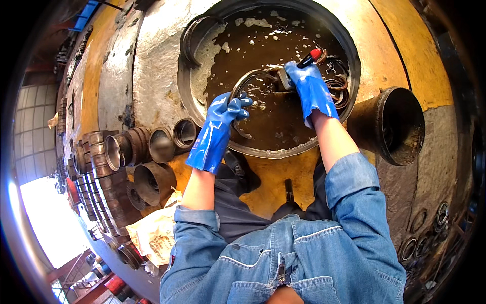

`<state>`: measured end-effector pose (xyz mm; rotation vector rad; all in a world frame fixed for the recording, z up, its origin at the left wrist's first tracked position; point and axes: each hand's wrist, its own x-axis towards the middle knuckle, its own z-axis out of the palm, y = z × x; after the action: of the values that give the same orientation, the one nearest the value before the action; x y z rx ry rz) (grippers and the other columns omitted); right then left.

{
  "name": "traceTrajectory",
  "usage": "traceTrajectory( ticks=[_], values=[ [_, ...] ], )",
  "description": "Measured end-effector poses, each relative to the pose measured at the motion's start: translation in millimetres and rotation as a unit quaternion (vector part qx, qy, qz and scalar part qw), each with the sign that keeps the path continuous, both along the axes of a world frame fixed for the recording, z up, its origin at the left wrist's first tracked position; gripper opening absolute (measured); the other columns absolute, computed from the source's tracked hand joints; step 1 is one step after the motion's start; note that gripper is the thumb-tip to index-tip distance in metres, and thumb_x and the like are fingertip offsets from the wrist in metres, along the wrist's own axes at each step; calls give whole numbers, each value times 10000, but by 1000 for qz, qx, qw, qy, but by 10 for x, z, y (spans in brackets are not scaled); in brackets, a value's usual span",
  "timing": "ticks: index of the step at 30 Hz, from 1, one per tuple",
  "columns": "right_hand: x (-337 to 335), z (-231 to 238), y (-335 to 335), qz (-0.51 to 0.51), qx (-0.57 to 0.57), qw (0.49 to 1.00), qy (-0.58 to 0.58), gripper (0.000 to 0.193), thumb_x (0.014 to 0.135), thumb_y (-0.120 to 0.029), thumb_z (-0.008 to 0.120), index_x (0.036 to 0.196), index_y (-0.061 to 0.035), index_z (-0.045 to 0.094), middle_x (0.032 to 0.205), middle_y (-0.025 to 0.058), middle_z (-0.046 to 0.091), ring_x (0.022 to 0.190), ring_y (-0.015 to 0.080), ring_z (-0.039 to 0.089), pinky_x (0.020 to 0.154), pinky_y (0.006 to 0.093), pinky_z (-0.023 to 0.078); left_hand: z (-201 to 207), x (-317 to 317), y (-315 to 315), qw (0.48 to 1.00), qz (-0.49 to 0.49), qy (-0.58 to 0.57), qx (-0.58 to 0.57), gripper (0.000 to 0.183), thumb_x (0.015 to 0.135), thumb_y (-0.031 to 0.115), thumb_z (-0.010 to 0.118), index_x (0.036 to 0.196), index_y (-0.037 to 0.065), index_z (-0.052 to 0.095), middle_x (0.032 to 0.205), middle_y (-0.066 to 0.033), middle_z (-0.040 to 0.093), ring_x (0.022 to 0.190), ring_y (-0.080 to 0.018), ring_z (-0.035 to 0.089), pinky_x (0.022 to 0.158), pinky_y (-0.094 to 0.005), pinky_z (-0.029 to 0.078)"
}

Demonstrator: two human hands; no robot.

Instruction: The person cleans metal rings using a brush while holding them in a tub of dark liquid, then sets them onto the floor nearby.

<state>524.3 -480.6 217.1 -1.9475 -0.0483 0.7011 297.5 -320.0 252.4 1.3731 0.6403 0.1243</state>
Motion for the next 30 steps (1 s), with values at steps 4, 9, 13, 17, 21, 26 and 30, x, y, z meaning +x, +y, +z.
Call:
traceTrajectory(
  ticks=[4,9,13,17,21,26,30],
  values=[
    [-51,-123,160,99,-176,975,-94,391,892,-367,652,1081,-48,777,1007,183,791,962,333,768,850,405,575,-22,-21,53,1000,1,12,17,571,1018,306,685,1405,-91,550,1236,-183,737,888,-156,701,855,-292,583],
    [-58,250,208,139,101,985,-15,283,893,-325,690,960,-68,786,828,106,747,766,163,699,772,332,557,-43,-42,65,1000,15,14,14,562,1017,305,683,1417,-72,563,1220,-169,742,902,-169,698,850,-300,587],
    [-371,577,442,275,205,939,16,348,950,-322,780,1182,-63,782,1018,66,786,880,128,709,834,303,572,-176,-43,181,1000,8,7,12,380,1010,185,695,1334,-7,641,1183,-124,746,958,-180,720,816,-287,587],
    [-404,472,435,278,146,942,-119,272,954,-289,726,1147,-110,796,953,57,796,870,127,723,845,304,579,-273,26,160,1000,9,-17,-17,444,970,157,751,1364,-8,631,1202,-133,744,1035,-214,729,842,-307,612],
    [-106,272,255,159,15,975,-156,261,955,-298,645,875,-70,744,770,43,731,682,137,647,689,355,533,-76,46,73,999,-13,-1,-31,516,964,203,753,1393,-37,594,1214,-147,744,939,-184,711,833,-295,586],
    [-424,874,253,262,185,943,-91,202,933,-287,698,886,-103,770,805,37,744,733,128,662,739,327,540,-30,16,74,1000,-20,0,16,390,984,193,719,1316,-3,663,1157,-103,751,907,-160,697,806,-295,570],
    [-507,798,359,319,122,923,-180,264,922,-351,667,988,-131,799,862,157,759,804,223,743,804,370,577,-185,72,147,998,-56,-35,-17,355,994,215,715,1278,4,686,1143,-84,751,858,-145,669,785,-289,540]
  ],
)
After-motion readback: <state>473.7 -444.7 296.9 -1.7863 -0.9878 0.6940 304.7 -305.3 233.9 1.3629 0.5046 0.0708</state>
